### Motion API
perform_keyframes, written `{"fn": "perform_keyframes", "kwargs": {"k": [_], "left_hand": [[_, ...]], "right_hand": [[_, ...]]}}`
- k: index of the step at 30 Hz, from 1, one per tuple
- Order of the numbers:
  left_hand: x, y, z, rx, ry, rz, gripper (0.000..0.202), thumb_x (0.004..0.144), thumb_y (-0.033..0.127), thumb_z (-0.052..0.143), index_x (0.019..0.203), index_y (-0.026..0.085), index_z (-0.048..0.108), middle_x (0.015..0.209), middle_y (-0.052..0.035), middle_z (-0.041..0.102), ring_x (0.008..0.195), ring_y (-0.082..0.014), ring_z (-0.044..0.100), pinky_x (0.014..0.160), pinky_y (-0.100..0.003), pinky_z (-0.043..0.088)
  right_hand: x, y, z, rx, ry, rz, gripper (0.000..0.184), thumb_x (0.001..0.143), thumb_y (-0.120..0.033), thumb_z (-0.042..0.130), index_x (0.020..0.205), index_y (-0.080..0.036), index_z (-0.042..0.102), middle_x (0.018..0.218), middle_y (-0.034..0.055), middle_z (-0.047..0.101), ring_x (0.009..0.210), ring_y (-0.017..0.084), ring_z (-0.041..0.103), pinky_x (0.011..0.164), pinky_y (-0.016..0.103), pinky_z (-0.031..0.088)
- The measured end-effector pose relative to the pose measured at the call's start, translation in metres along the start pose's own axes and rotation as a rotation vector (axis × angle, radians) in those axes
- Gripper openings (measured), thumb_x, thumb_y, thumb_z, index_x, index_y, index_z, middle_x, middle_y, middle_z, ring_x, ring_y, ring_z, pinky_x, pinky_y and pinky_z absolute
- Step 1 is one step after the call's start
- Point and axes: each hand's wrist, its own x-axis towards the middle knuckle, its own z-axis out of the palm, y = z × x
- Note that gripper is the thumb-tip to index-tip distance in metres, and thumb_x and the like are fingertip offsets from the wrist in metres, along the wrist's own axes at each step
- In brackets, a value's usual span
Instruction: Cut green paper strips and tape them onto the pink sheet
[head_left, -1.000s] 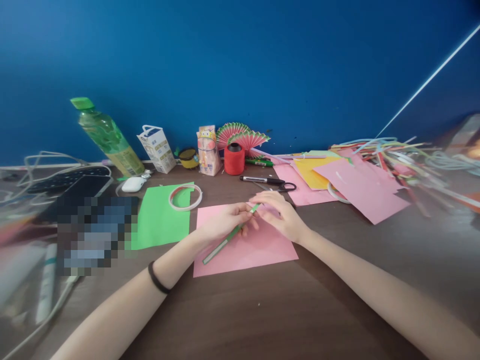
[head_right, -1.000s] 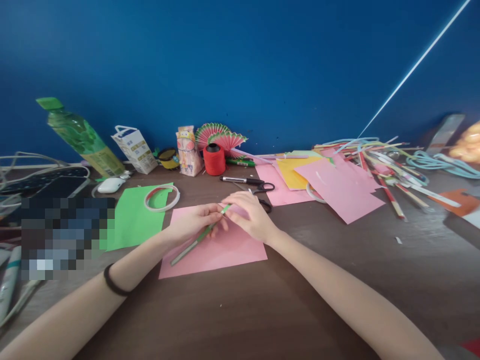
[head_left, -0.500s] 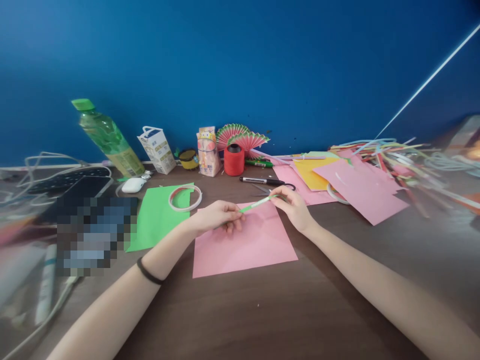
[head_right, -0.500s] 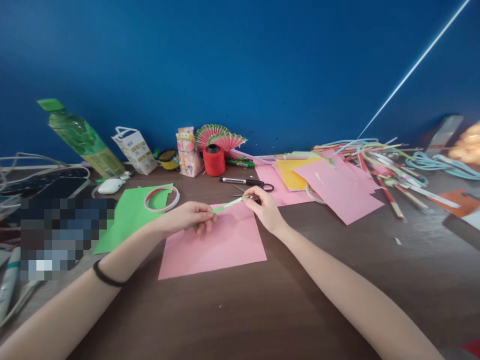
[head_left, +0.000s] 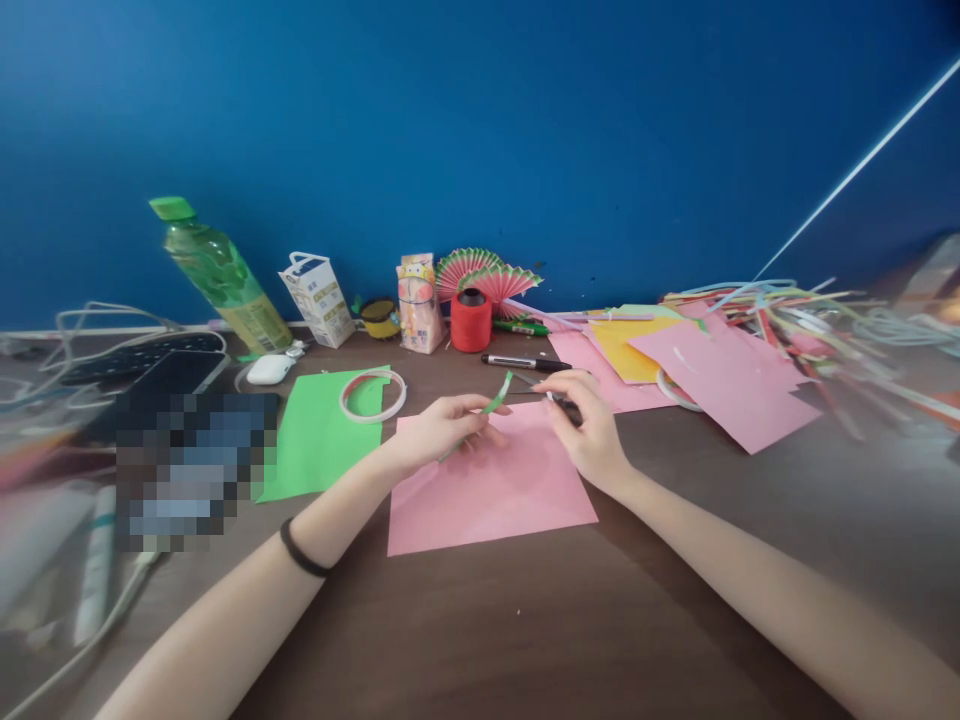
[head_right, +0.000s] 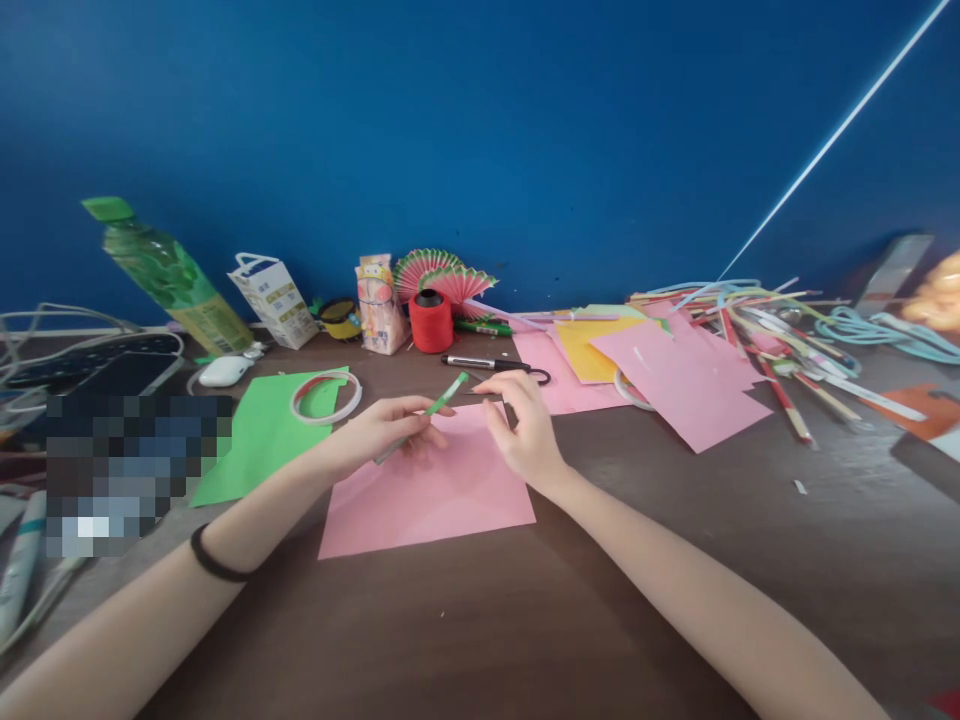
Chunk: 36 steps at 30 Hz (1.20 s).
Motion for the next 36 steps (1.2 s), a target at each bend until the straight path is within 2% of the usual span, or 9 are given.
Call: {"fn": "perform_keyframes", "kwargs": {"k": [3,6,10,13,16,26,33,36], "left_hand": [[-0.004,0.003,0.007,0.072,-0.059,0.042,0.038,0.080,0.020,0.043,0.117,0.017,0.052,0.083,-0.0059,0.070,0.052,-0.0094,0.057,0.050,-0.021,0.046],[-0.007,0.004,0.014,0.131,-0.088,0.081,0.046,0.078,0.016,0.042,0.123,0.018,0.046,0.087,-0.0058,0.069,0.054,-0.0102,0.058,0.051,-0.022,0.046],[-0.010,0.008,0.023,0.300,0.048,0.237,0.030,0.078,0.023,0.047,0.106,0.019,0.058,0.094,-0.0047,0.067,0.074,-0.0149,0.061,0.062,-0.024,0.047],[-0.010,0.008,0.027,0.432,0.164,0.282,0.020,0.082,0.026,0.044,0.088,0.019,0.063,0.083,-0.0020,0.068,0.073,-0.0147,0.061,0.068,-0.025,0.046],[-0.008,0.006,0.028,0.521,0.233,0.305,0.023,0.084,0.019,0.040,0.083,0.019,0.063,0.080,-0.0011,0.068,0.071,-0.0137,0.062,0.070,-0.024,0.045],[-0.006,-0.002,0.028,0.769,0.215,0.352,0.025,0.085,0.014,0.036,0.085,0.018,0.061,0.086,-0.0041,0.068,0.080,-0.0169,0.062,0.072,-0.027,0.045],[-0.007,-0.003,0.028,1.103,0.197,0.330,0.020,0.084,0.015,0.040,0.084,0.018,0.060,0.083,-0.0061,0.069,0.077,-0.0209,0.064,0.066,-0.029,0.045],[-0.006,-0.006,0.028,1.111,0.204,0.377,0.020,0.083,0.014,0.041,0.086,0.018,0.060,0.085,-0.0046,0.069,0.078,-0.0204,0.065,0.067,-0.029,0.046]], "right_hand": [[-0.004,-0.009,0.003,0.058,-0.101,-0.042,0.018,0.084,-0.018,0.045,0.093,-0.023,0.060,0.092,0.0064,0.060,0.092,0.021,0.055,0.079,0.038,0.046],[-0.006,-0.011,0.005,0.103,-0.128,-0.031,0.016,0.085,-0.021,0.047,0.089,-0.023,0.062,0.088,0.0061,0.063,0.088,0.020,0.059,0.077,0.037,0.048],[-0.006,-0.013,0.005,0.125,-0.116,-0.029,0.016,0.084,-0.023,0.049,0.087,-0.023,0.064,0.088,0.0063,0.066,0.085,0.020,0.061,0.076,0.037,0.050],[-0.006,-0.016,0.005,0.151,-0.111,-0.006,0.015,0.083,-0.022,0.052,0.085,-0.023,0.066,0.088,0.0062,0.068,0.084,0.020,0.063,0.076,0.037,0.051],[-0.007,-0.017,0.006,0.201,-0.133,0.016,0.015,0.081,-0.019,0.054,0.085,-0.023,0.067,0.089,0.0058,0.068,0.085,0.019,0.063,0.076,0.036,0.052],[-0.009,-0.014,0.007,0.204,-0.131,-0.012,0.013,0.078,-0.016,0.056,0.080,-0.023,0.067,0.088,0.0047,0.069,0.082,0.018,0.064,0.074,0.035,0.053],[-0.010,-0.011,0.008,0.139,-0.131,-0.101,0.015,0.077,-0.011,0.055,0.082,-0.020,0.065,0.086,0.0068,0.067,0.081,0.018,0.064,0.072,0.034,0.053],[-0.011,-0.010,0.008,0.132,-0.116,-0.124,0.015,0.076,-0.010,0.055,0.081,-0.020,0.065,0.083,0.0065,0.067,0.079,0.018,0.063,0.071,0.034,0.053]]}}
